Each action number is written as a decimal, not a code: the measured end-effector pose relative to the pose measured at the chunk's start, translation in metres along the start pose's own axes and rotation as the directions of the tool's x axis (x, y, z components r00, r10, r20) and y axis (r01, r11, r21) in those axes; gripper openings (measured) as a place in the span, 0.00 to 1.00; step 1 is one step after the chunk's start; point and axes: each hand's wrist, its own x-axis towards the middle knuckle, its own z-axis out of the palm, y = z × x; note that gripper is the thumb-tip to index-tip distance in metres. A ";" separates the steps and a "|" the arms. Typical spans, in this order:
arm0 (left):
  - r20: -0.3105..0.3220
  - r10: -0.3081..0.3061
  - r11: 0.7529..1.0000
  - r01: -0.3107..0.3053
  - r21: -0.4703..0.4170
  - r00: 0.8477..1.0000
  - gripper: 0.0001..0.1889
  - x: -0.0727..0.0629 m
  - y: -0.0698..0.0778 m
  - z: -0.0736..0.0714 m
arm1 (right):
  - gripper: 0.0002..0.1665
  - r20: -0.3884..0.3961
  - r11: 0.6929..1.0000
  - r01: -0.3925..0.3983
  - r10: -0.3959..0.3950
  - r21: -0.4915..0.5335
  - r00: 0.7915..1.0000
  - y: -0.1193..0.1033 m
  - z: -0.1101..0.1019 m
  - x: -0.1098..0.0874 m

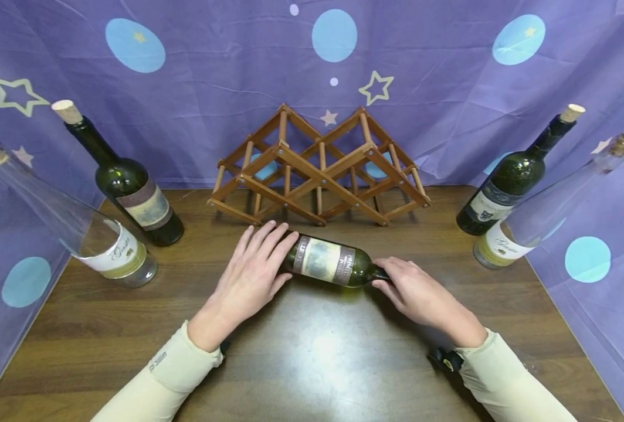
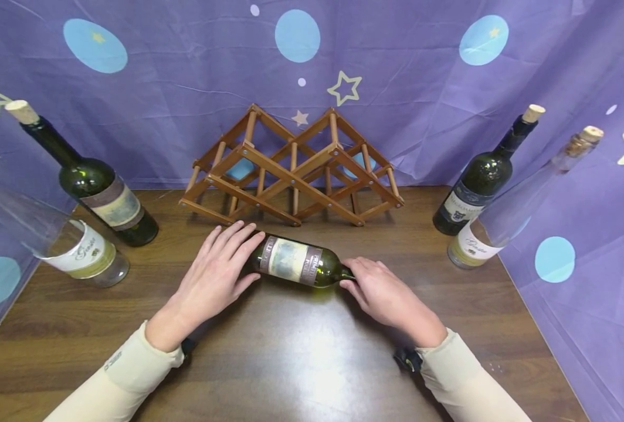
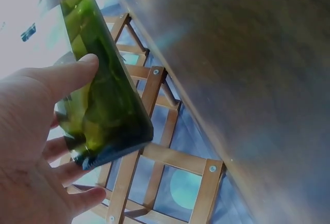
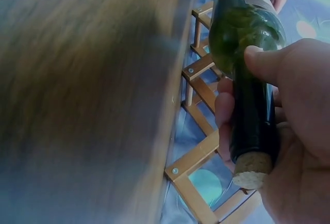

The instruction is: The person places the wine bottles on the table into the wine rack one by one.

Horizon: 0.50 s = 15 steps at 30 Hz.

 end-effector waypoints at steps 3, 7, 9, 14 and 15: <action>0.003 -0.009 1.000 0.010 -0.009 1.000 0.49 -0.001 0.000 -0.002 | 0.22 0.006 0.999 -0.029 0.029 0.017 1.000 0.001 -0.002 -0.004; 0.003 -0.022 0.999 0.022 -0.031 1.000 0.51 -0.004 -0.001 -0.003 | 0.22 0.006 0.998 -0.053 0.053 0.045 0.999 0.003 -0.006 -0.010; -0.004 -0.031 0.999 0.030 -0.043 1.000 0.52 -0.005 -0.002 -0.004 | 0.22 0.004 0.996 -0.063 0.062 0.057 0.998 0.004 -0.008 -0.013; -0.027 -0.055 0.997 0.053 -0.059 0.998 0.54 -0.009 -0.004 -0.008 | 0.19 -0.006 0.993 -0.076 0.077 0.085 0.997 0.007 -0.011 -0.020; -0.030 -0.059 0.997 0.057 -0.060 0.998 0.54 -0.009 -0.004 -0.008 | 0.19 -0.008 0.993 -0.079 0.080 0.091 0.997 0.008 -0.012 -0.021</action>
